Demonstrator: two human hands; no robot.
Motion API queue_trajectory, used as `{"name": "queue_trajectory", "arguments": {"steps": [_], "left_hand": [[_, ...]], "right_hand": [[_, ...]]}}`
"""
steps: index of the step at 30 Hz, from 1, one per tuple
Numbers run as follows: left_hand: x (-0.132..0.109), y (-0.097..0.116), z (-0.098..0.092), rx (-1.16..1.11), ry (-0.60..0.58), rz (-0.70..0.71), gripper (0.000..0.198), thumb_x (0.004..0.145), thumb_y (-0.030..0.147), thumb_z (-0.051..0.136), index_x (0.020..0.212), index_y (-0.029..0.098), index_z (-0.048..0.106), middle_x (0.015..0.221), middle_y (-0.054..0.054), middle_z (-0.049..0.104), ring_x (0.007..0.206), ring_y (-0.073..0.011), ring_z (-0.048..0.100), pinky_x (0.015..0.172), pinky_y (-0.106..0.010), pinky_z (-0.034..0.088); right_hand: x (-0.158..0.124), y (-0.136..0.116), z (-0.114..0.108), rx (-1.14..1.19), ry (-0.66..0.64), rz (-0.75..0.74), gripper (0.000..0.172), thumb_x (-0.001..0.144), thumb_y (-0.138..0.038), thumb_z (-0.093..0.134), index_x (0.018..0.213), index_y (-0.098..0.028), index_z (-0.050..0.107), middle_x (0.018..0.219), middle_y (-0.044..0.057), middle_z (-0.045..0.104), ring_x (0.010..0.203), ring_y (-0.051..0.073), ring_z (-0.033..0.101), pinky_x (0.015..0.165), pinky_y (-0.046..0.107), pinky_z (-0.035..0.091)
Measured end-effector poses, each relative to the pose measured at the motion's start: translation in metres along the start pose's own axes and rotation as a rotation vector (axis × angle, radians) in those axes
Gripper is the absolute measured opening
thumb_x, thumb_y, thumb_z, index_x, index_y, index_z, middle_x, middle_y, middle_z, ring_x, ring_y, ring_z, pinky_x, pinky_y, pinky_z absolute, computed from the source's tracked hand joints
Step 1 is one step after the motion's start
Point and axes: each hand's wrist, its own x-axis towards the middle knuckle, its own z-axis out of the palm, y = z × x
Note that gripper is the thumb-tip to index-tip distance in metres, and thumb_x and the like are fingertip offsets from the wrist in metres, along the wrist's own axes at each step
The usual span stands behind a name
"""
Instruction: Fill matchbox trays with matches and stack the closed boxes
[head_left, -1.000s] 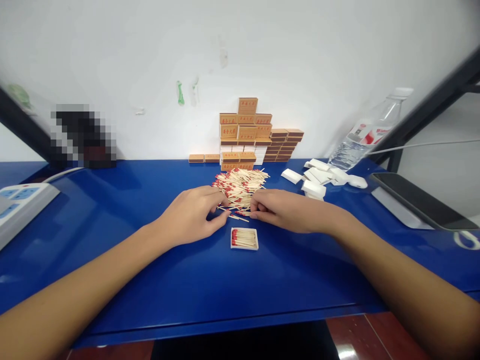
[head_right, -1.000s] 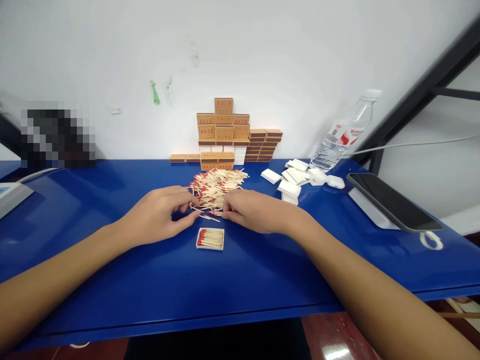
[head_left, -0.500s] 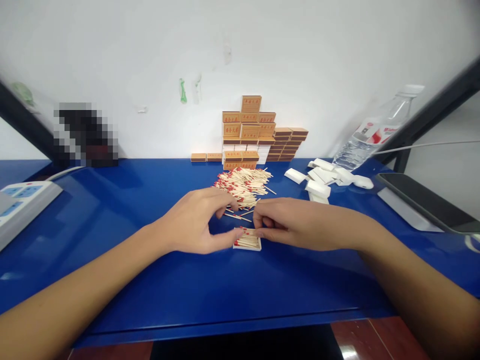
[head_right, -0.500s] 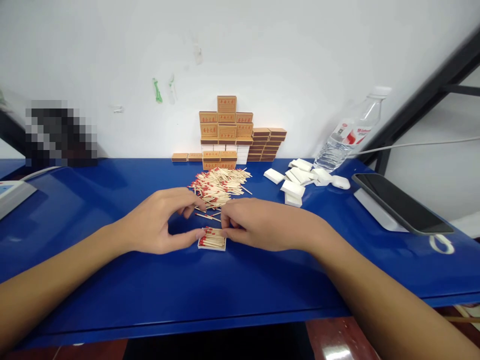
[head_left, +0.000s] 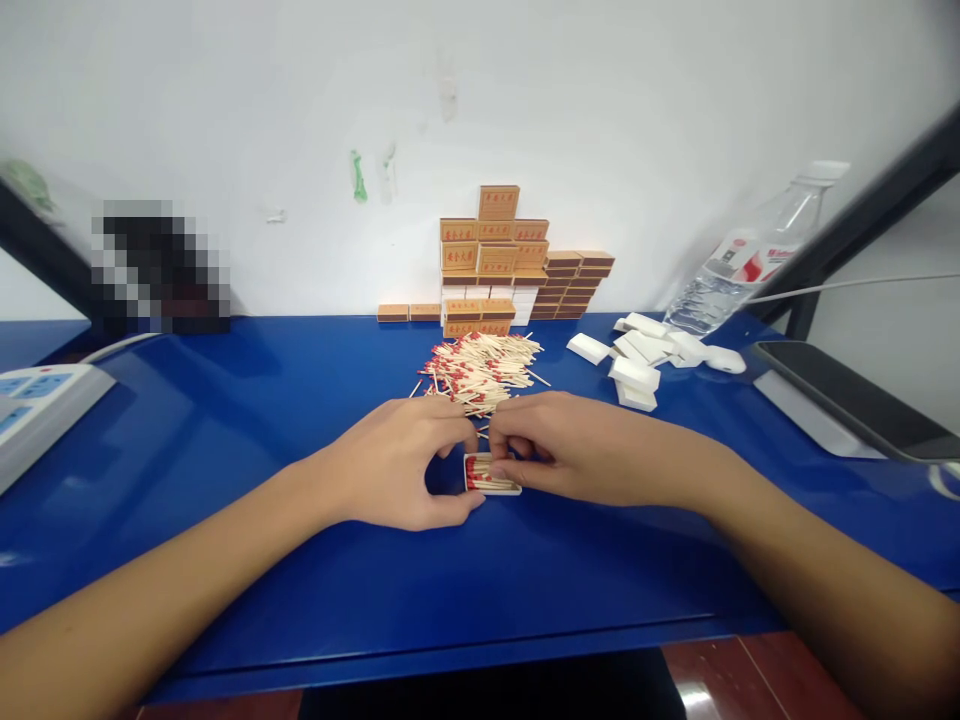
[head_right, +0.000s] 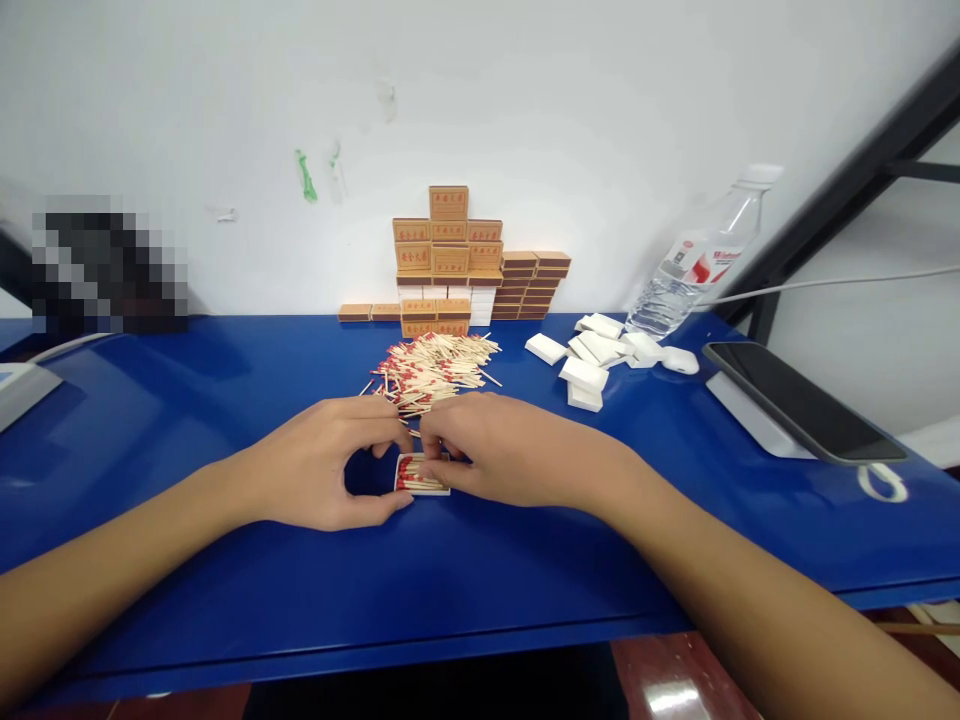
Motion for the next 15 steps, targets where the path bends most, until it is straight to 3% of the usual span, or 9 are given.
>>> {"name": "queue_trajectory", "arguments": {"steps": [7, 15], "left_hand": [[0.001, -0.001, -0.003, 0.023, -0.008, -0.027, 0.022, 0.086, 0.041, 0.071, 0.091, 0.019, 0.067, 0.083, 0.0, 0.063, 0.075, -0.0163, 0.058, 0.067, -0.031, 0.044], [0.001, -0.006, -0.003, 0.07, -0.002, -0.019, 0.024, 0.088, 0.041, 0.069, 0.091, 0.018, 0.066, 0.083, -0.001, 0.063, 0.076, -0.0178, 0.059, 0.068, -0.032, 0.043]], "right_hand": [[-0.007, 0.013, -0.01, -0.013, 0.032, 0.045, 0.026, 0.094, -0.049, 0.069, 0.093, -0.022, 0.067, 0.088, 0.003, 0.069, 0.073, 0.017, 0.058, 0.064, 0.031, 0.039], [-0.008, 0.016, -0.016, 0.021, -0.082, 0.061, 0.01, 0.094, -0.026, 0.064, 0.087, -0.022, 0.069, 0.083, 0.001, 0.07, 0.069, 0.016, 0.058, 0.061, 0.03, 0.04]]}}
